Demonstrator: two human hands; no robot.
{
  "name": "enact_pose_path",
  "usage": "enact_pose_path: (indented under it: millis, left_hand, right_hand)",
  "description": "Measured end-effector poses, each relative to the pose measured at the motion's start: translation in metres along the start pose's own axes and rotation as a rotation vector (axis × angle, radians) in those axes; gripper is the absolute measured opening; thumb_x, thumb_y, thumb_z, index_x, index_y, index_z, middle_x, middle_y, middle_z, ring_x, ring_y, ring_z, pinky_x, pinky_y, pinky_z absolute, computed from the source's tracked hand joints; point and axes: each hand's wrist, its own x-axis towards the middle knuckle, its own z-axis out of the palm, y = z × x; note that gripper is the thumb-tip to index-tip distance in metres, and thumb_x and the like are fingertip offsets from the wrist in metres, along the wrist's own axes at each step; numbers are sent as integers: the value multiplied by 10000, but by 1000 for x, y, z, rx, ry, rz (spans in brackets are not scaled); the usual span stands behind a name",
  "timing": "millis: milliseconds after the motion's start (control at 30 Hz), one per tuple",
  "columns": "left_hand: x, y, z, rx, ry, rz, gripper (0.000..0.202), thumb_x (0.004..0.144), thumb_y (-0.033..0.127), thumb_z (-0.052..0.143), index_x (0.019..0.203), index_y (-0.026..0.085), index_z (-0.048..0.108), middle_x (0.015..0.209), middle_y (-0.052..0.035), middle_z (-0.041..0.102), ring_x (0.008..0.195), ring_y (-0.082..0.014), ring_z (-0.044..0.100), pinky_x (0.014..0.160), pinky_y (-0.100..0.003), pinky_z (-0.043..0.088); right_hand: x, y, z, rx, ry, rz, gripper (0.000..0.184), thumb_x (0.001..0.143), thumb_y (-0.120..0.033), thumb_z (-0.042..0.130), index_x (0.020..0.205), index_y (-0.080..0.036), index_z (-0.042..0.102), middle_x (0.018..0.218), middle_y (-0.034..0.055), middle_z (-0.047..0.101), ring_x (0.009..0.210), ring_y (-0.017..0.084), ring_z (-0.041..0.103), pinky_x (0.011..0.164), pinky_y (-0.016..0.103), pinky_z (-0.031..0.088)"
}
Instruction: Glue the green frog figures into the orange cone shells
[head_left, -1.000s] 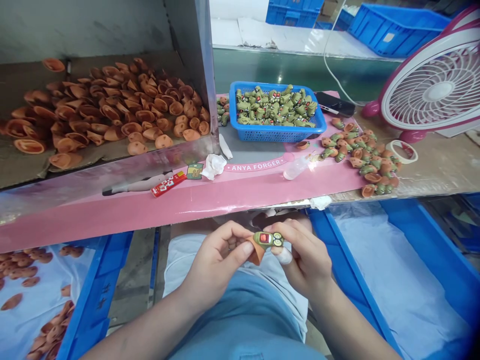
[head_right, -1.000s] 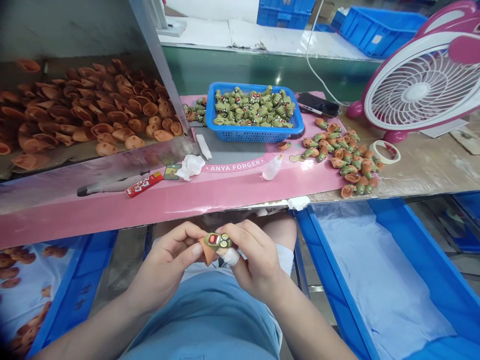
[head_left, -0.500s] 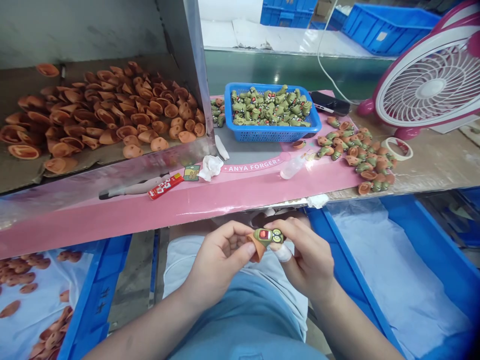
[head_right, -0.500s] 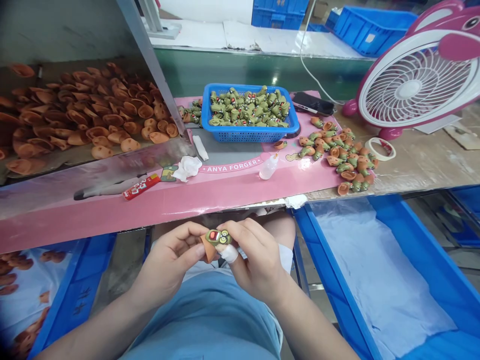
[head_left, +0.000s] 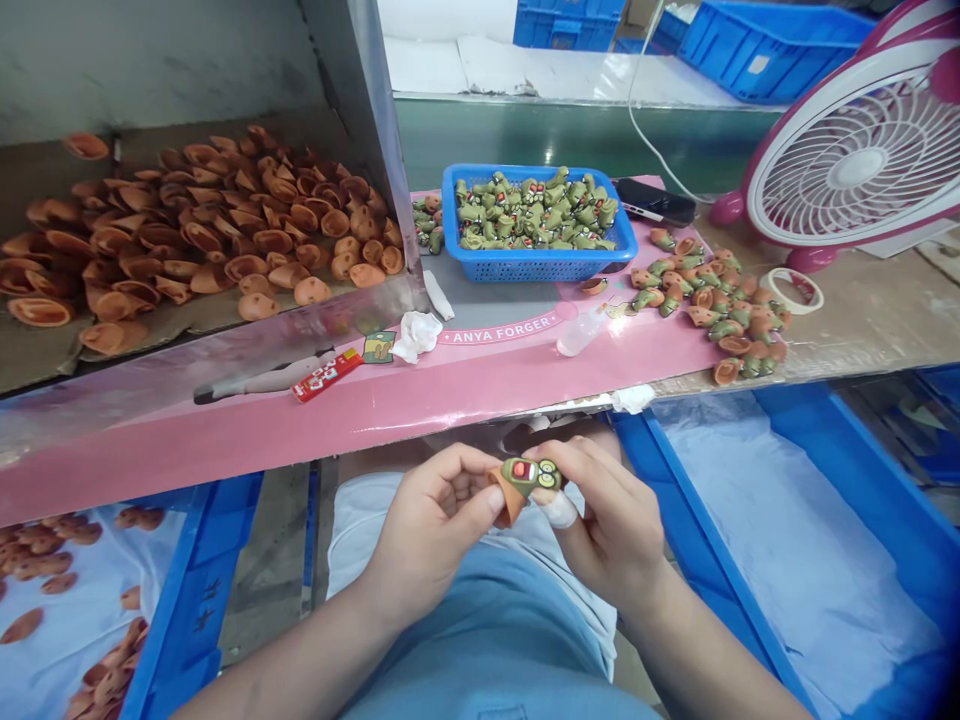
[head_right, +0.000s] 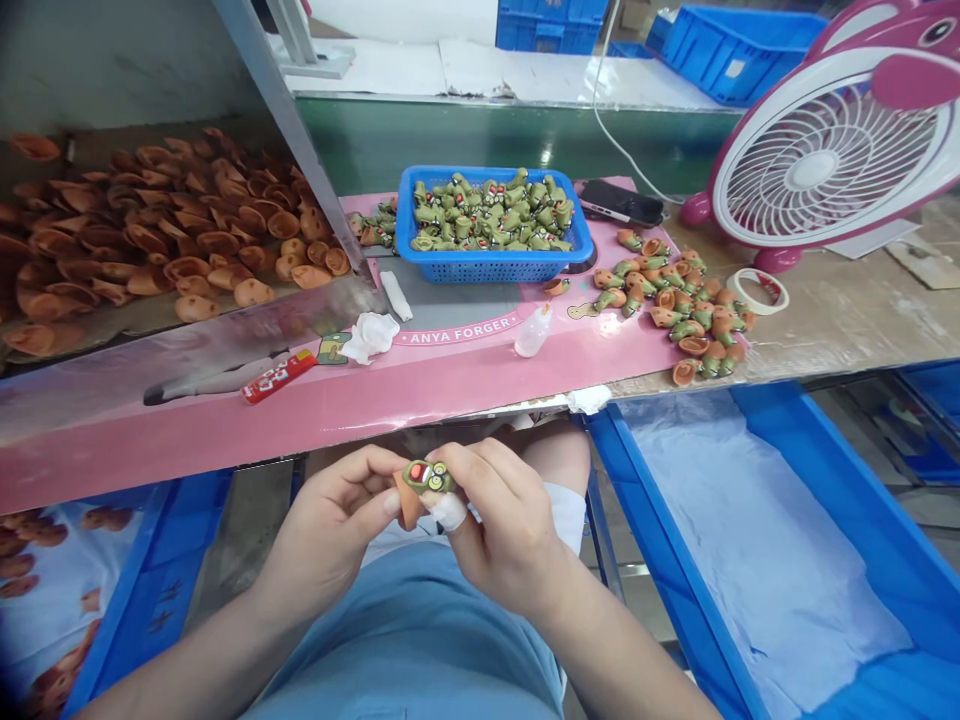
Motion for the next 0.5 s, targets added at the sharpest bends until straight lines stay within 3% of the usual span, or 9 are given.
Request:
enact_pose_path:
  millis: [300, 500]
  left_hand:
    - [0, -2, -2, 12, 24, 33, 61, 730, 151, 575, 789, 166, 572, 643, 15, 604, 616, -109, 551, 601, -221, 446]
    - [-2, -1, -5, 12, 7, 58, 103, 754, 177, 569, 848, 204, 599, 716, 17, 626, 654, -103, 579, 623, -206, 463]
  right_hand:
    - [-1, 7, 0, 30, 3, -5, 275, 775, -121, 510, 1046, -164, 506, 829, 60, 600, 680, 142, 525, 593, 268, 446]
    - [-3, 12, -3, 72, 21, -91, 323, 766, -114, 541, 1085, -158, 509, 835, 71, 617, 699, 147, 559, 576, 265, 452]
